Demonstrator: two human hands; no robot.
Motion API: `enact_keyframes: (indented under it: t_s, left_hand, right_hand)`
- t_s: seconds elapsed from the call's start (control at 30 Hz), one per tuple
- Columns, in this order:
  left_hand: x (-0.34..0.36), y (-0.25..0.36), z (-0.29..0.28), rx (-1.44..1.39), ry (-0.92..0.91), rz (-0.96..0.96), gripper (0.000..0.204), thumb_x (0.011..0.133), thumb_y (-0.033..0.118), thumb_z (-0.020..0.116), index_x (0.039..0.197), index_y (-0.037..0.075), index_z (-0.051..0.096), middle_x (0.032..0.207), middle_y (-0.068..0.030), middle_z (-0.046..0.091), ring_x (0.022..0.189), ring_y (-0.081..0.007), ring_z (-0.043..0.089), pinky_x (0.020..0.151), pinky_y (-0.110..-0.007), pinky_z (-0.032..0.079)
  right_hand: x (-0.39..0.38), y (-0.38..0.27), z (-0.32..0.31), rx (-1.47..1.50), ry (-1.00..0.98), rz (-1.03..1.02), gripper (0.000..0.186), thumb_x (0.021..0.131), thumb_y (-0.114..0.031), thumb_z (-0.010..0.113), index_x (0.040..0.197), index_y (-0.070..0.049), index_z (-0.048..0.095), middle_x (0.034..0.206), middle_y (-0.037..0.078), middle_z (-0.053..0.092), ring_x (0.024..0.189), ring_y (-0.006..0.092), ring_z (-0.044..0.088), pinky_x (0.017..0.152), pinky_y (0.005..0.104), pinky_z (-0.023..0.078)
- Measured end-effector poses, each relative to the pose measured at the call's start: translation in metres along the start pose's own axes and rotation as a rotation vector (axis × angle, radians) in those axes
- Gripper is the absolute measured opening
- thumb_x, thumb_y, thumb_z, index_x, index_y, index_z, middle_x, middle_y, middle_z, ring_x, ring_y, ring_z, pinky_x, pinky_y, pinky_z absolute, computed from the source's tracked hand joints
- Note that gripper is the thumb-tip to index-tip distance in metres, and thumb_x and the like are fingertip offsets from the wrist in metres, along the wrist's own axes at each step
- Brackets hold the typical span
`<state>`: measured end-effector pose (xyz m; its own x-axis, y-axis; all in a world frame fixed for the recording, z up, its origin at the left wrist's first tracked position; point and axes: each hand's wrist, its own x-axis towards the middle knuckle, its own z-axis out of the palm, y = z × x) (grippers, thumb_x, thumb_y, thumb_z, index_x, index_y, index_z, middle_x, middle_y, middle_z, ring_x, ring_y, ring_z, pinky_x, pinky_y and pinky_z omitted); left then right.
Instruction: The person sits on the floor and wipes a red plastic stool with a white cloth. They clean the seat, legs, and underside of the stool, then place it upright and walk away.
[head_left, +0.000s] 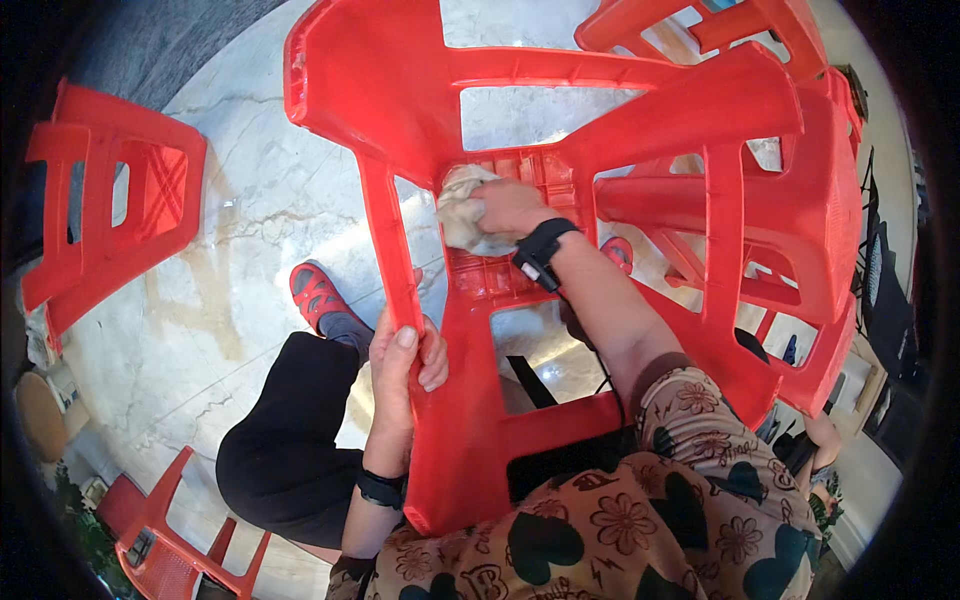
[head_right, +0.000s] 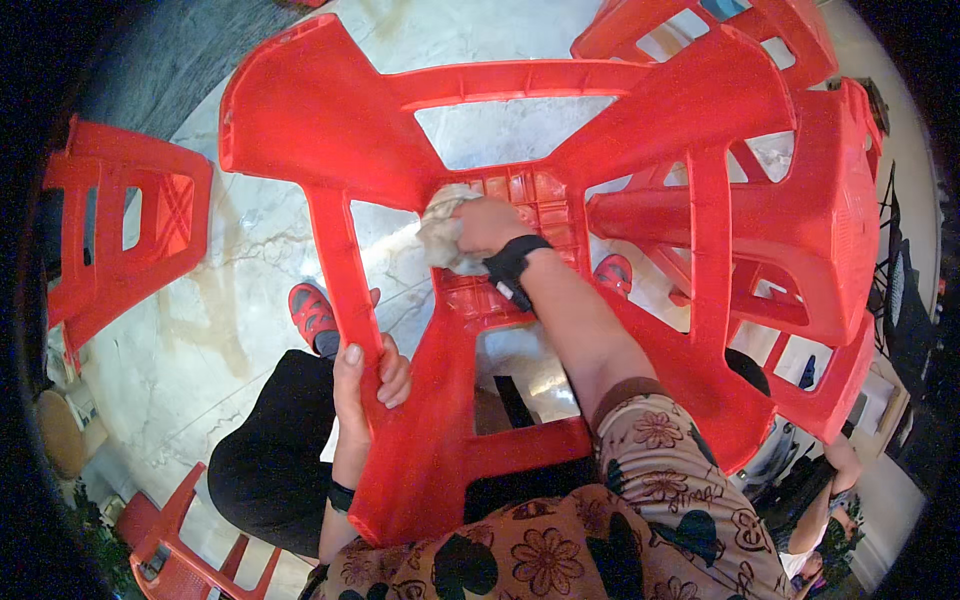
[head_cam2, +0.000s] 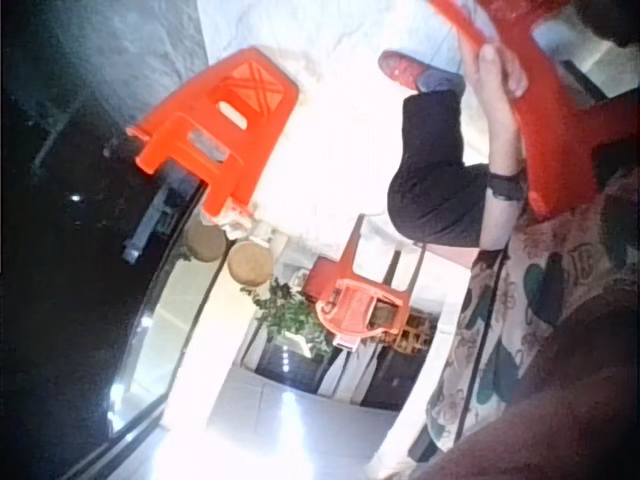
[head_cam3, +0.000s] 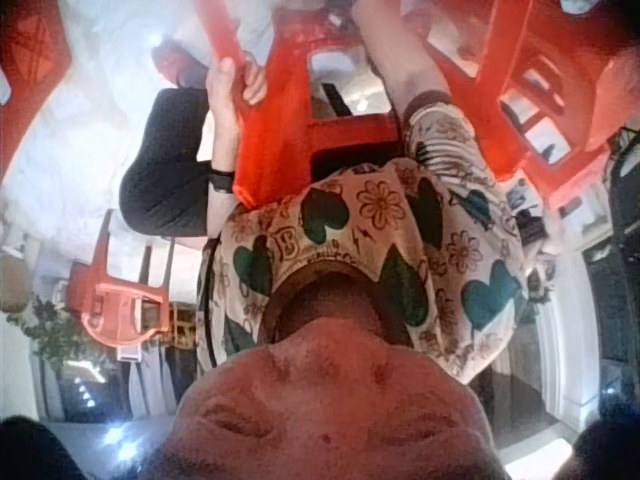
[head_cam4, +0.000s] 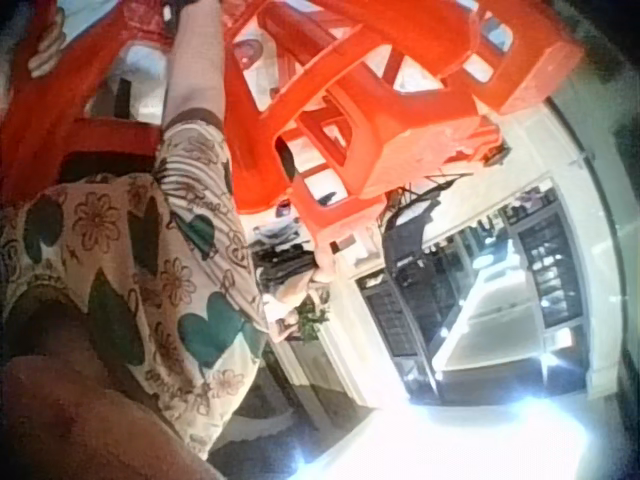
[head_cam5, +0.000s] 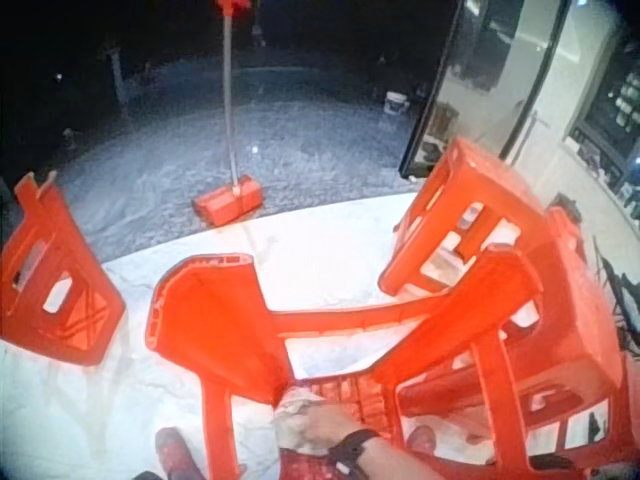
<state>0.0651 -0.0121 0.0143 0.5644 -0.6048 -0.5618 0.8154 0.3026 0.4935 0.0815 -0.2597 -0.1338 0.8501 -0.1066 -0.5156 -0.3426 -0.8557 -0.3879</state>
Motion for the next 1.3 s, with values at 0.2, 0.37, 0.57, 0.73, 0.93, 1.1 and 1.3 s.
enact_keyframes:
  t_s: [0.2,0.37,0.57,0.73,0.93,1.1,1.3]
  left_hand:
    - [0.000,0.000,0.006,0.035,0.011,0.005,0.066,0.092,0.035,0.061,0.145,0.006,0.033,0.065,-0.0001,0.041,0.044,-0.0065,0.037,0.040,-0.020,0.030]
    - [0.004,-0.001,-0.006,0.047,-0.032,-0.024,0.076,0.089,0.041,0.064,0.148,0.011,0.026,0.063,-0.0014,0.040,0.042,-0.0091,0.037,0.038,-0.022,0.031]
    - [0.005,0.002,0.001,0.095,-0.025,-0.051,0.077,0.090,0.042,0.062,0.149,0.012,0.023,0.062,-0.0010,0.040,0.042,-0.0087,0.037,0.037,-0.021,0.031]
    - [0.005,0.001,0.002,0.104,-0.014,-0.033,0.070,0.093,0.042,0.057,0.148,0.012,0.026,0.062,-0.0008,0.040,0.042,-0.0083,0.035,0.037,-0.021,0.030]
    - [0.008,-0.003,0.009,0.173,-0.028,-0.025,0.061,0.096,0.040,0.053,0.147,0.014,0.030,0.062,-0.0002,0.039,0.042,-0.0080,0.035,0.038,-0.021,0.029]
    - [0.004,-0.003,0.011,0.152,0.020,0.005,0.056,0.098,0.035,0.050,0.147,0.014,0.033,0.062,0.0012,0.038,0.043,-0.0064,0.034,0.039,-0.021,0.029]
    - [0.002,-0.007,0.017,0.159,-0.003,-0.014,0.051,0.098,0.025,0.050,0.146,0.013,0.037,0.062,0.0033,0.038,0.044,-0.0042,0.034,0.040,-0.019,0.027]
  right_hand:
    - [-0.010,0.029,-0.030,-0.487,0.464,-0.139,0.024,0.067,-0.021,0.069,0.090,-0.015,0.069,0.101,0.009,0.066,0.100,0.0288,0.061,0.081,0.0413,0.048]
    - [-0.021,0.100,-0.005,-0.616,0.509,-0.019,0.016,0.078,-0.022,0.058,0.089,-0.019,0.069,0.105,0.004,0.063,0.109,0.0232,0.054,0.083,0.0475,0.045]
    - [-0.036,0.109,0.016,-0.282,-0.096,0.431,0.026,0.074,-0.022,0.066,0.098,-0.015,0.071,0.104,0.011,0.069,0.101,0.0307,0.065,0.079,0.0461,0.053]
    - [-0.037,0.044,-0.062,-0.478,-0.125,0.222,0.024,0.072,-0.021,0.068,0.093,-0.012,0.074,0.097,0.011,0.072,0.093,0.0309,0.069,0.075,0.0436,0.054]
    - [-0.083,-0.037,-0.169,-1.035,0.077,0.172,0.017,0.079,-0.027,0.066,0.087,-0.015,0.075,0.094,0.006,0.072,0.092,0.0244,0.066,0.077,0.0406,0.046]
    - [-0.141,-0.055,-0.228,-1.348,0.183,0.193,0.024,0.085,-0.035,0.059,0.088,-0.016,0.074,0.094,0.006,0.063,0.096,0.0237,0.054,0.084,0.0419,0.038]
    - [-0.128,0.054,-0.187,-1.667,0.058,0.286,0.033,0.090,-0.029,0.049,0.107,-0.009,0.069,0.102,0.014,0.064,0.096,0.0340,0.056,0.072,0.0528,0.044]
